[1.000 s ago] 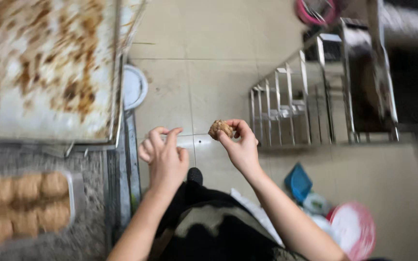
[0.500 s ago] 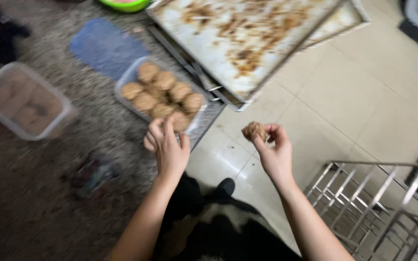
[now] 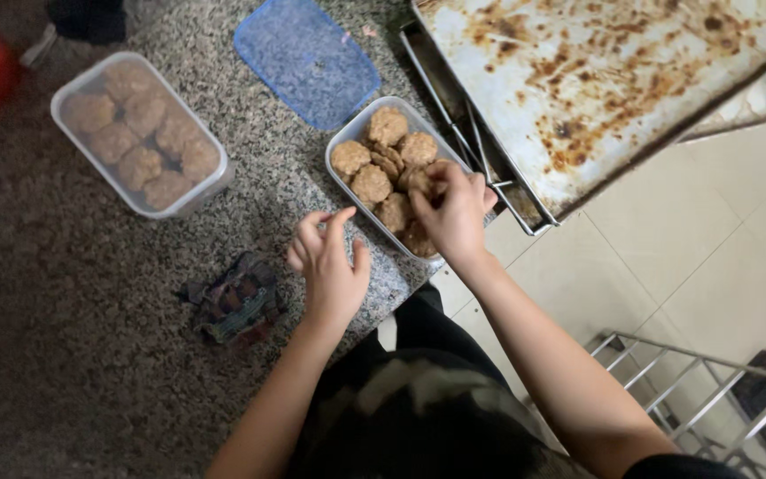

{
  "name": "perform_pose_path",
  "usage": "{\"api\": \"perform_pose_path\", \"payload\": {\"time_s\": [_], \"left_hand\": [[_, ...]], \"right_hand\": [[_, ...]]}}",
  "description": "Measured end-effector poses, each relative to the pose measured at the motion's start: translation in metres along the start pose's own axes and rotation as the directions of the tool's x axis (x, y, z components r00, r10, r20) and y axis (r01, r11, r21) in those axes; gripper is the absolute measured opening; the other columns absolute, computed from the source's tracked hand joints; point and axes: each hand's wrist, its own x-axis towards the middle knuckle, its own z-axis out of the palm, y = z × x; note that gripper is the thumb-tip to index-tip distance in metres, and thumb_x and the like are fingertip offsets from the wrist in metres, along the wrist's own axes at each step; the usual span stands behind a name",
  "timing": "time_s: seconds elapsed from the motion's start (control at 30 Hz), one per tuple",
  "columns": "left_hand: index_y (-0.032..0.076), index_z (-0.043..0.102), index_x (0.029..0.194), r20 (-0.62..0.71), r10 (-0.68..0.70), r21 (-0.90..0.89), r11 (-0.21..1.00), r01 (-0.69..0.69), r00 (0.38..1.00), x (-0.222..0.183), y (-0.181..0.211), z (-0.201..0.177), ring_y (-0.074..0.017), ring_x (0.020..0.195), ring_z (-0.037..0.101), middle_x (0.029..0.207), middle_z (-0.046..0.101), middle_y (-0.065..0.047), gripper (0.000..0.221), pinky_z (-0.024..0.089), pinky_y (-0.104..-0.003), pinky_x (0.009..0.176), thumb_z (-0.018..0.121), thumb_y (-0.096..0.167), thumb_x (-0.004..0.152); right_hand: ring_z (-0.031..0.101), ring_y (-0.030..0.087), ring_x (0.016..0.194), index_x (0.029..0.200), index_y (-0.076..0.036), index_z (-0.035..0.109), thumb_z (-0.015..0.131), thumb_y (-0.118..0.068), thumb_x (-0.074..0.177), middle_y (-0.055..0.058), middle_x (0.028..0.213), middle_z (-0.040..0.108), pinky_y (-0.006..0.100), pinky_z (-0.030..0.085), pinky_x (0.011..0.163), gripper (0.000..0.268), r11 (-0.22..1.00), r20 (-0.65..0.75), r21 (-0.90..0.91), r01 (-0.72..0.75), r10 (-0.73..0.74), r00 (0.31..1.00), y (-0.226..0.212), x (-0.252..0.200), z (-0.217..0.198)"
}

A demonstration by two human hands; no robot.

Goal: The person picks up cooked meatballs from a metal baking tray and place them into clear plastic containers by hand, then closes the containers with lids.

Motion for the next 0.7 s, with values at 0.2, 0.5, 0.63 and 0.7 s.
{"api": "perform_pose_path", "payload": {"time_s": [0.2,0.5,0.63,0.7], "left_hand": [[0.011,0.061,0.131,0.034,-0.007,0.030,1.000,0.006,0.999,0.013,0.006,0.002,-0.0333,0.124,0.043,0.128,0.044,-0.014,0.039,0.021,-0.056,0.113,0.066,0.017,0.093],[0.015,0.070,0.115,-0.046,-0.029,0.071,0.997,0.033,0.999,0.029,0.037,0.011,-0.0333,0.119,0.046,0.123,0.050,-0.012,0.029,0.027,-0.051,0.105,0.071,0.022,0.087],[0.015,0.070,0.111,-0.026,-0.037,0.080,0.996,0.039,0.999,0.026,0.051,0.018,-0.0329,0.119,0.047,0.124,0.051,-0.011,0.027,0.028,-0.051,0.105,0.073,0.024,0.086],[0.016,0.070,0.109,-0.007,-0.049,0.119,0.992,0.050,0.999,0.025,0.057,0.022,-0.0332,0.117,0.047,0.124,0.052,-0.011,0.027,0.028,-0.051,0.105,0.073,0.024,0.083]], "right_hand": [[0.056,0.027,0.102,0.106,-0.013,0.072,0.080,-0.024,0.085,0.003,0.103,0.072,0.044,0.032,0.094,0.025,0.994,0.073,-0.023,0.110,-0.108,0.991,0.010,-0.009,-0.009],[0.056,0.028,0.104,0.102,-0.016,0.077,0.074,-0.020,0.090,0.003,0.106,0.072,0.045,0.032,0.093,0.013,0.991,0.137,-0.066,0.115,-0.105,0.985,0.050,0.021,-0.043],[0.054,0.031,0.107,0.106,-0.019,0.078,0.075,-0.021,0.090,0.004,0.106,0.070,0.047,0.033,0.097,0.017,0.984,0.160,-0.116,0.135,-0.116,0.980,0.075,0.036,-0.068],[0.053,0.032,0.108,0.106,-0.020,0.079,0.076,-0.023,0.089,0.005,0.106,0.069,0.047,0.032,0.097,0.017,0.976,0.211,-0.146,0.162,-0.129,0.969,0.080,0.040,-0.078]]}}
